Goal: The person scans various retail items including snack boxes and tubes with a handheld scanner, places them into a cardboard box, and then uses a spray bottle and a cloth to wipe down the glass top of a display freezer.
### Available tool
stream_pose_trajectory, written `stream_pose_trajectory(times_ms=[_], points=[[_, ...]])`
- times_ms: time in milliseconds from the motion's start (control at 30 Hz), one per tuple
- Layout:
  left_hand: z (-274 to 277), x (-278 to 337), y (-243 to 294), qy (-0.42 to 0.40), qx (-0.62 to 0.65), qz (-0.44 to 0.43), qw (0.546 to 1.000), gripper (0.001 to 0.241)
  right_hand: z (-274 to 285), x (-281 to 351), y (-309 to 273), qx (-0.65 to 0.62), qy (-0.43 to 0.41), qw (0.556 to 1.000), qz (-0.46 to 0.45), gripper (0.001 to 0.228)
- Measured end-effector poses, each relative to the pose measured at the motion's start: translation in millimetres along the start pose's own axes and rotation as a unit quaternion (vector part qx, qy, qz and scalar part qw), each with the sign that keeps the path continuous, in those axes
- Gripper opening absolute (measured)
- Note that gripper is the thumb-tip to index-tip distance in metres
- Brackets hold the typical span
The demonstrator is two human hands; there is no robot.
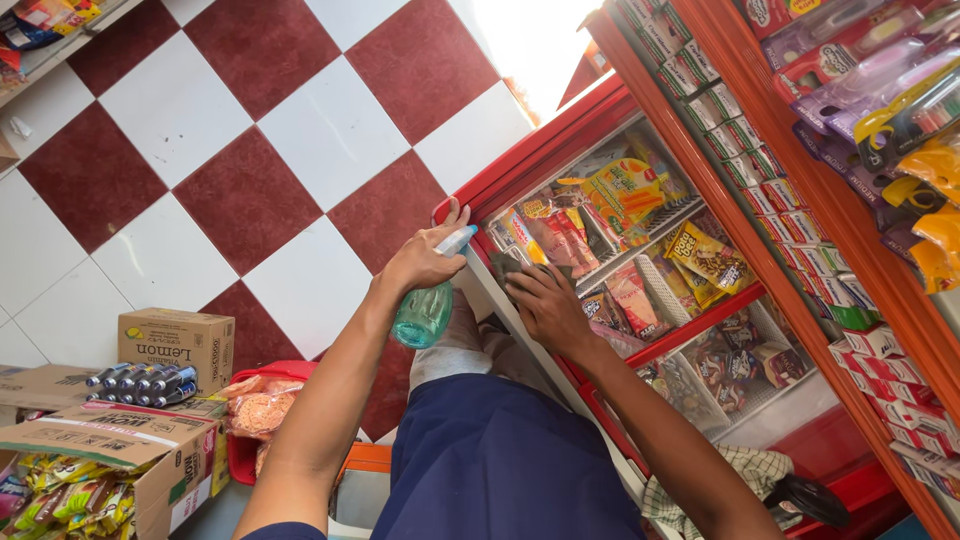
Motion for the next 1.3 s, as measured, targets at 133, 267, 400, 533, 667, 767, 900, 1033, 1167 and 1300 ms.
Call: stream_pose_trajectory(times_ms=[133, 267, 400, 533, 667, 767, 900, 1033, 1167, 1300], points=[[0, 1, 4, -0.003, -0.012, 0.004, 1.000, 0.089, 0, -22, 2, 0.003, 0.043, 0.999, 0.001, 0.019], [-1, 3, 6, -0.007, -0.006, 0.030, 0.999, 0.090, -4, -45, -1, 0.028, 0.042, 0.999, 0.013, 0.013], [-3, 5, 5, 0.023, 0.010, -0.013, 1.000, 0.089, 3, -52, -1, -0.021, 0.083, 0.996, 0.030, 0.013], [-5, 2, -2, 0.019, 0.006, -0.001, 1.000, 0.089, 32, -66, 17, -0.137, 0.164, 0.976, 0.029, 0.015], [-5, 2, -1, 0.020, 0.018, -0.012, 1.000, 0.088, 91, -97, 51, -0.062, 0.292, 0.954, -0.019, 0.014], [-2, 5, -1, 0.020, 0.041, -0.011, 0.999, 0.088, 100, -136, 80, 0.011, 0.267, 0.960, -0.081, 0.018], [4, 8, -3, 0.021, 0.060, -0.036, 0.997, 0.086, 58, -162, 85, 0.257, 0.150, 0.944, -0.141, 0.058], [30, 26, 18, 0.078, 0.082, -0.135, 0.984, 0.079, 24, -163, 65, 0.271, 0.042, 0.950, -0.150, 0.057], [47, 18, 34, 0.036, 0.224, -0.040, 0.973, 0.064, 12, -157, 20, 0.230, 0.041, 0.967, -0.102, 0.053], [62, 9, 58, 0.091, 0.272, -0.099, 0.953, 0.045, 36, -152, 27, -0.105, 0.080, 0.979, -0.158, 0.040]])
Point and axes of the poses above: each hand's wrist, its own x-axis away from the middle knuckle, its own z-axis out of the back of the hand, y = z × x, the point moved 7 cm from there along -x, towards the middle knuckle, and after that the axes turned 1 degree about -y, right-handed, at the moved point
